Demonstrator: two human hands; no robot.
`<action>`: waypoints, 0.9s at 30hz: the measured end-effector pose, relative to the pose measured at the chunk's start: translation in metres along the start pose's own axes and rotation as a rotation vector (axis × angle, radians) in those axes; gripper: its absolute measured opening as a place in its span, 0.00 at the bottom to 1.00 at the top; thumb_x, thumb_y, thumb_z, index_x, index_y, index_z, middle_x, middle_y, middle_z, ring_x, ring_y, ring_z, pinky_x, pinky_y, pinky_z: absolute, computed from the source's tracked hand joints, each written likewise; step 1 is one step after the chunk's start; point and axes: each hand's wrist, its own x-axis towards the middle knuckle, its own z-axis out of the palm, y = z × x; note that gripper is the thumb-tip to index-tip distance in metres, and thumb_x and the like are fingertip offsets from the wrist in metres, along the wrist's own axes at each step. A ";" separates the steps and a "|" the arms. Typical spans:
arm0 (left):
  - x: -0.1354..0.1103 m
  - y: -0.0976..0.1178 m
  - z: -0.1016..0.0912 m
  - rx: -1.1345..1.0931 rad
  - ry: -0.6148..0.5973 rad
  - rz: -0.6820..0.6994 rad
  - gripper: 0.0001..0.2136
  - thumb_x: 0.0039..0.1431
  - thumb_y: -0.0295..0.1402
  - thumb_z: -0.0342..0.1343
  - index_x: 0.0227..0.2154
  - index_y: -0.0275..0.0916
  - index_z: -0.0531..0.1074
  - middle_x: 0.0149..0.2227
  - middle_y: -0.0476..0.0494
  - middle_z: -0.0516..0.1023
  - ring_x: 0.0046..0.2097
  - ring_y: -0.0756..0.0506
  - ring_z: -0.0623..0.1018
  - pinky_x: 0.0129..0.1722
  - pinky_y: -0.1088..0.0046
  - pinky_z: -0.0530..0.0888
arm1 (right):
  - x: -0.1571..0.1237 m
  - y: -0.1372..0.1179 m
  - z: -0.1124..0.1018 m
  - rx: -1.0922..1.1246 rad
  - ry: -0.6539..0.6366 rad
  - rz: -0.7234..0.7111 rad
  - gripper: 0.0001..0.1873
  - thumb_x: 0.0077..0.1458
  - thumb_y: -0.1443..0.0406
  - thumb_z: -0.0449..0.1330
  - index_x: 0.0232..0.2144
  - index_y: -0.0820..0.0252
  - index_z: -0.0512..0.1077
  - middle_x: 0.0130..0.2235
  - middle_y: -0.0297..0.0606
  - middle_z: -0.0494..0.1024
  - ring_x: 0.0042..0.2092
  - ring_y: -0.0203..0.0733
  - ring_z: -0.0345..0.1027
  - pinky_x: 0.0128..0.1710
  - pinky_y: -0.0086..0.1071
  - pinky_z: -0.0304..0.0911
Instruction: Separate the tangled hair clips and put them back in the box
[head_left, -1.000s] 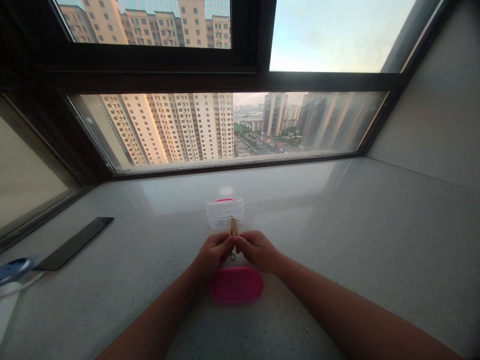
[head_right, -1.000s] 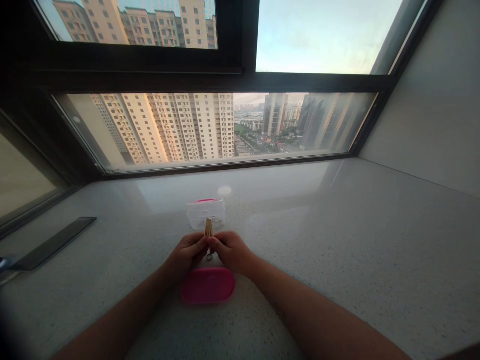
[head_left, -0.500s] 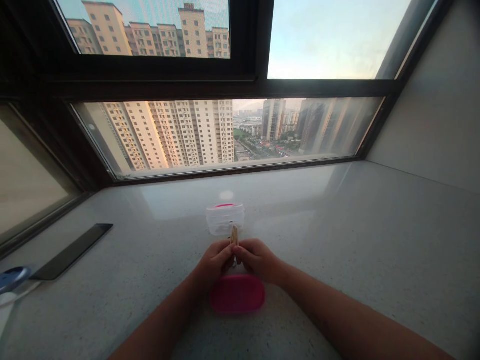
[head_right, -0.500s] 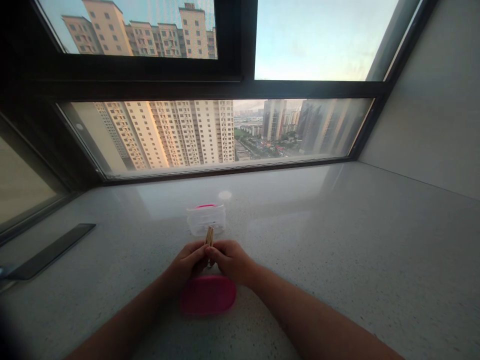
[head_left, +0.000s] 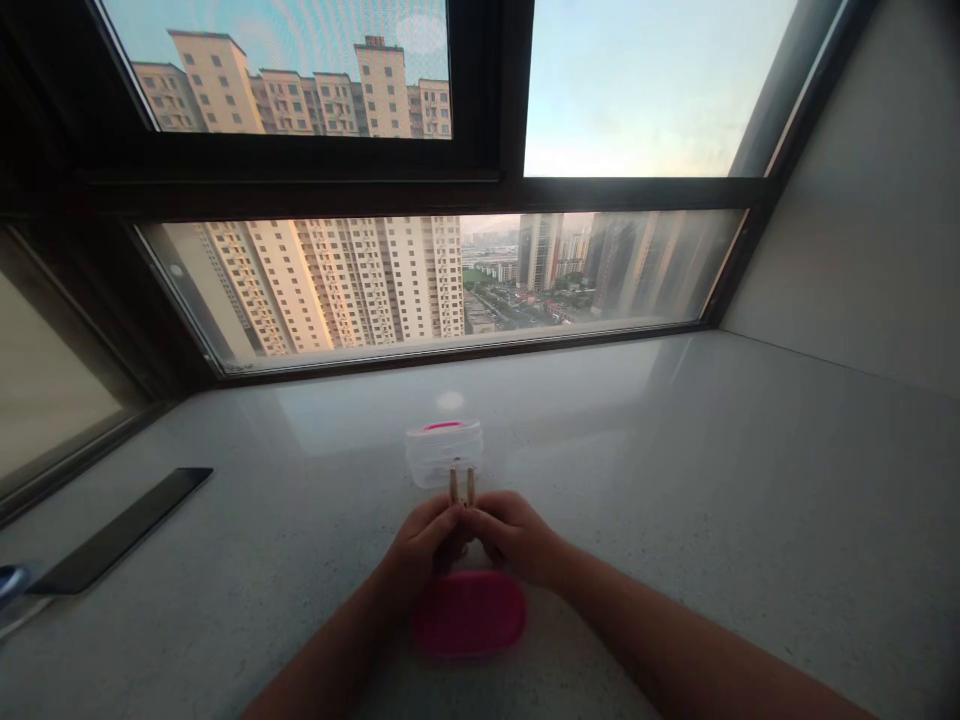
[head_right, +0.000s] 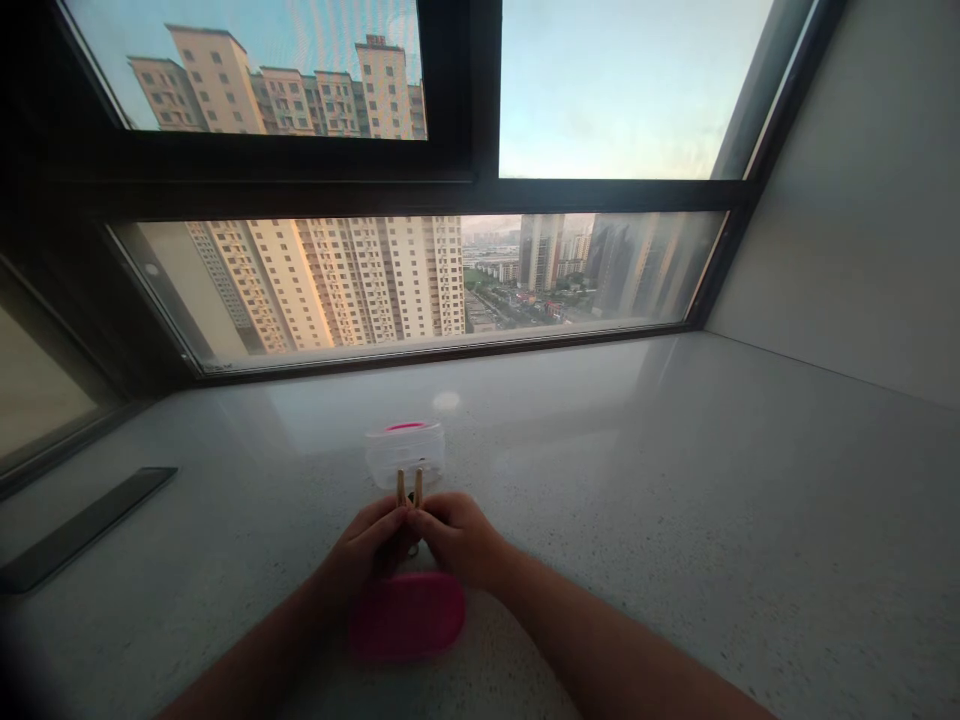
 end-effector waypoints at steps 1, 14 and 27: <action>0.000 0.000 0.000 -0.001 0.002 0.001 0.12 0.58 0.38 0.51 0.31 0.33 0.69 0.23 0.51 0.65 0.23 0.54 0.63 0.22 0.79 0.61 | 0.000 0.000 0.000 0.012 0.004 0.001 0.21 0.54 0.52 0.55 0.24 0.66 0.70 0.17 0.29 0.62 0.18 0.28 0.51 0.16 0.23 0.46; -0.001 0.001 -0.002 0.013 -0.014 -0.059 0.11 0.54 0.37 0.50 0.25 0.33 0.68 0.14 0.54 0.61 0.16 0.55 0.59 0.15 0.80 0.53 | -0.003 0.001 -0.006 0.046 0.036 0.043 0.12 0.50 0.62 0.54 0.23 0.66 0.71 0.16 0.28 0.63 0.17 0.29 0.54 0.14 0.22 0.51; -0.001 0.002 0.001 0.224 0.073 -0.011 0.17 0.57 0.41 0.46 0.17 0.37 0.60 0.12 0.56 0.57 0.15 0.55 0.55 0.15 0.80 0.52 | -0.002 -0.003 -0.004 0.094 0.046 -0.011 0.12 0.56 0.58 0.52 0.29 0.62 0.65 0.14 0.22 0.56 0.15 0.27 0.45 0.13 0.22 0.43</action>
